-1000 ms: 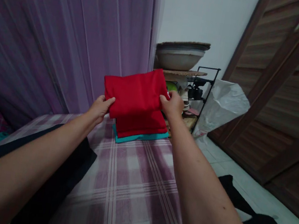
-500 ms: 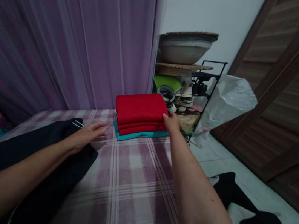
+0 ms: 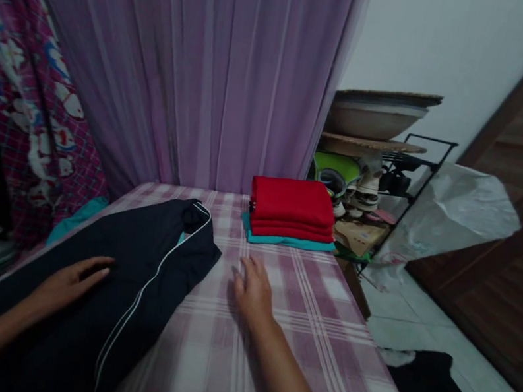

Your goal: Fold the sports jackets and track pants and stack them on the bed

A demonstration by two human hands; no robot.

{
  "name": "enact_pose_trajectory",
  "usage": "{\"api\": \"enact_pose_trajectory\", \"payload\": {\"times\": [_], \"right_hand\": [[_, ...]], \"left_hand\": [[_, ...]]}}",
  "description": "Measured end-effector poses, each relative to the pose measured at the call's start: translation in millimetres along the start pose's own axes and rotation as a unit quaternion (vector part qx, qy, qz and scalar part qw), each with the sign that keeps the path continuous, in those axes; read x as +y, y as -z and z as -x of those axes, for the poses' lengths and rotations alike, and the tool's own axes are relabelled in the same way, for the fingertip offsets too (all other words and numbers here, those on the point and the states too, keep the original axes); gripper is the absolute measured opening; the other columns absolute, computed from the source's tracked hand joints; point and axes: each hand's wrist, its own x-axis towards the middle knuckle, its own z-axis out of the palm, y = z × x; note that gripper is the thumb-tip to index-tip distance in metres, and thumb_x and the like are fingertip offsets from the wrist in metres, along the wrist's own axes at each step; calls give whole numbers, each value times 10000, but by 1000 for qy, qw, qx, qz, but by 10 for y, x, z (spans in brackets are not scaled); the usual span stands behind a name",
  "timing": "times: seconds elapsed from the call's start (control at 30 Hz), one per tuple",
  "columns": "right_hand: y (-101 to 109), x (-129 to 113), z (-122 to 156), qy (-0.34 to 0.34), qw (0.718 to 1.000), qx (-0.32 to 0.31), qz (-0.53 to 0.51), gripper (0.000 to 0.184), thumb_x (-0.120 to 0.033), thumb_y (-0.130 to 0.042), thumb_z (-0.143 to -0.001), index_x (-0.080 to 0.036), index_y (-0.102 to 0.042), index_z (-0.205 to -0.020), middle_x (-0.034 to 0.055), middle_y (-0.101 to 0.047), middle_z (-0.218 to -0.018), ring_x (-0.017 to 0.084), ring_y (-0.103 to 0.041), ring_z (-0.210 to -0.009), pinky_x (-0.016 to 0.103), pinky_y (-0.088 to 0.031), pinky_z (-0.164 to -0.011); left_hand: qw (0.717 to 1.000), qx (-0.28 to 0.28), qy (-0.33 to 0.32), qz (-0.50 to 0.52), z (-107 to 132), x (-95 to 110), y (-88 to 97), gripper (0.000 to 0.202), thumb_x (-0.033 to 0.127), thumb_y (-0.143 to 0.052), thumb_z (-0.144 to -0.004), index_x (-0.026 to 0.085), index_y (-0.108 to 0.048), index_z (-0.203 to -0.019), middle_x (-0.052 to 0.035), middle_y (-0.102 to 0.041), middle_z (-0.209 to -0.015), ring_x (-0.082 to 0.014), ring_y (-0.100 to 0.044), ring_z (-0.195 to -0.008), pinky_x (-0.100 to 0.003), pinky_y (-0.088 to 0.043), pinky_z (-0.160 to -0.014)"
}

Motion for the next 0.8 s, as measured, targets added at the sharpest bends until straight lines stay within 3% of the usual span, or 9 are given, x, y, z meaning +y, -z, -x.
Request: {"api": "enact_pose_trajectory", "payload": {"times": [0.1,0.23,0.3,0.37,0.47,0.57,0.63,0.7,0.8], "right_hand": [[-64,-617,155,119,985,-124,11,583,-310,-582,-852,-213,-498,-1422,163,-367,-1544,304,-359,-1408,482,-332,-1125],[-182,-1274,297,283,915,-284,43,868,-541,-733,-735,-306,-384,-1494,132,-158,-1635,352,-158,-1483,584,-207,-1150],[-285,-1463,347,315,888,-330,61,753,-564,-736,-731,-298,-518,-1401,125,-260,-1608,353,-190,-1475,610,-161,-1151],[-351,-1527,350,322,877,-346,85,416,-460,-690,-815,-258,-684,-1179,113,-519,-1451,320,-341,-1416,600,-149,-1157],[-253,-1363,224,263,910,-281,151,231,-291,-575,-906,-193,-712,-1066,111,-705,-1172,278,-520,-1271,561,-209,-1148],[90,-957,2,112,946,-166,254,290,-241,-495,-930,-139,-687,-1121,163,-664,-1240,305,-546,-1234,526,-345,-1071],[361,-694,-122,-36,942,-127,308,367,-182,-486,-894,-115,-644,-1218,199,-633,-1277,333,-580,-1187,510,-435,-977],[576,-568,-174,-121,935,-106,317,550,-110,-489,-837,-106,-515,-1386,214,-580,-1351,332,-589,-1186,480,-468,-942],[670,-761,-46,-75,960,-62,261,594,-100,-461,-819,-157,-502,-1408,154,-598,-1351,284,-591,-1193,433,-460,-981]], "left_hand": [[997,28,-23,-71,239,-233,129,574,589,-439,-771,212,-686,-1127,-91,-690,-1243,-286,-639,-1143,-434,-476,-1024],[993,42,-36,-100,405,-370,246,525,533,-416,-795,206,-687,-1103,-100,-693,-1233,-279,-624,-1166,-428,-445,-1058],[994,42,-41,-94,460,-371,278,499,507,-411,-809,215,-683,-1109,-89,-694,-1234,-267,-626,-1161,-413,-454,-1049],[993,47,-53,-90,508,-353,327,487,486,-410,-821,217,-678,-1127,-83,-686,-1250,-260,-617,-1175,-404,-447,-1057],[991,81,-65,-88,574,-372,471,500,486,-401,-841,213,-663,-1168,-84,-661,-1291,-263,-586,-1218,-414,-411,-1086],[991,99,-52,-70,627,-488,611,529,518,-392,-855,202,-646,-1193,-88,-659,-1291,-264,-591,-1204,-408,-418,-1072],[993,90,-51,-53,657,-576,611,538,523,-401,-850,189,-640,-1197,-98,-668,-1271,-264,-601,-1188,-400,-429,-1056],[995,73,-58,-33,685,-621,505,533,513,-408,-850,181,-638,-1199,-107,-671,-1261,-268,-602,-1189,-404,-434,-1049],[996,57,-73,8,710,-573,228,525,498,-427,-851,180,-628,-1217,-116,-657,-1281,-271,-594,-1206,-414,-433,-1056]]}}
